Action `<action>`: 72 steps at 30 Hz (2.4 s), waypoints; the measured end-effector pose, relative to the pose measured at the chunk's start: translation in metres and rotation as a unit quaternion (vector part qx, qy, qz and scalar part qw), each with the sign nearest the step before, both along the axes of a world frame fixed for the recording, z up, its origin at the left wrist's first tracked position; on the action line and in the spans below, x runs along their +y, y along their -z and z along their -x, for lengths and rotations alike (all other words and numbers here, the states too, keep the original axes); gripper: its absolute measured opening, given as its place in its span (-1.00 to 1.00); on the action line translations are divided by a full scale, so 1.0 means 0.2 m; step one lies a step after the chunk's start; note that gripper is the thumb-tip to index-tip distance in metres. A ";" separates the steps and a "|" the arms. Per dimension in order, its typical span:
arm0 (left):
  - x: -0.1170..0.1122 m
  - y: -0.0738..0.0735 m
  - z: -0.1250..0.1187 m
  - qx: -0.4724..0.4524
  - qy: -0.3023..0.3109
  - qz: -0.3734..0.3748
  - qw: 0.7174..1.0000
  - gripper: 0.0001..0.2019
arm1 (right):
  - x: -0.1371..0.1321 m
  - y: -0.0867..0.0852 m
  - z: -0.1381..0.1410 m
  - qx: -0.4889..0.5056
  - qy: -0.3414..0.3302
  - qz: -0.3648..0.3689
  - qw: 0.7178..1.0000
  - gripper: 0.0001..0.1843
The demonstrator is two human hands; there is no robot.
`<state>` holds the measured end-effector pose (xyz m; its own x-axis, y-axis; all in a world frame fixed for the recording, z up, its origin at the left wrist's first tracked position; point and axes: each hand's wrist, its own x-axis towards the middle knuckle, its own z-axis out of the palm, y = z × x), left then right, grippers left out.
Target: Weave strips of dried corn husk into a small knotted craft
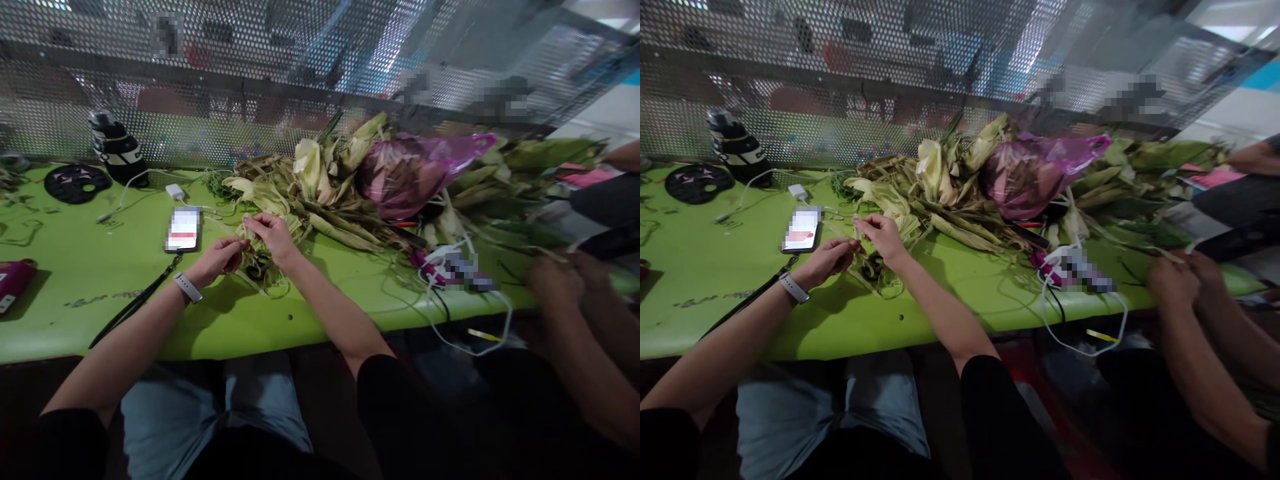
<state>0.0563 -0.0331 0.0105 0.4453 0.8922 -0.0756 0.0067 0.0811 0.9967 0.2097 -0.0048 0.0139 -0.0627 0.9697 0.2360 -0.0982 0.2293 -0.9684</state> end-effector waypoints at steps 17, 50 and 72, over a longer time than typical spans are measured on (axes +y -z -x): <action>0.09 0.04 0.06 -0.131 -0.128 0.030 0.983 -0.66 | -0.03 -0.10 -0.06 -0.098 -0.166 0.194 0.962 -0.76; 0.01 -0.05 0.08 0.060 0.020 -0.096 0.993 -0.66 | 0.01 -0.12 -0.17 -0.181 -0.088 -0.011 0.980 -0.81; 0.00 -0.02 0.01 0.063 -0.045 -0.149 0.986 -0.71 | -0.07 -0.09 -0.01 -0.042 -0.046 -0.029 0.998 -0.73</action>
<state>0.0535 -0.0334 0.0144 0.3665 0.9188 0.1464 0.1379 -0.2092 0.9681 0.2116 -0.0184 0.0309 -0.1725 0.9439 0.2816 -0.0397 0.2790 -0.9595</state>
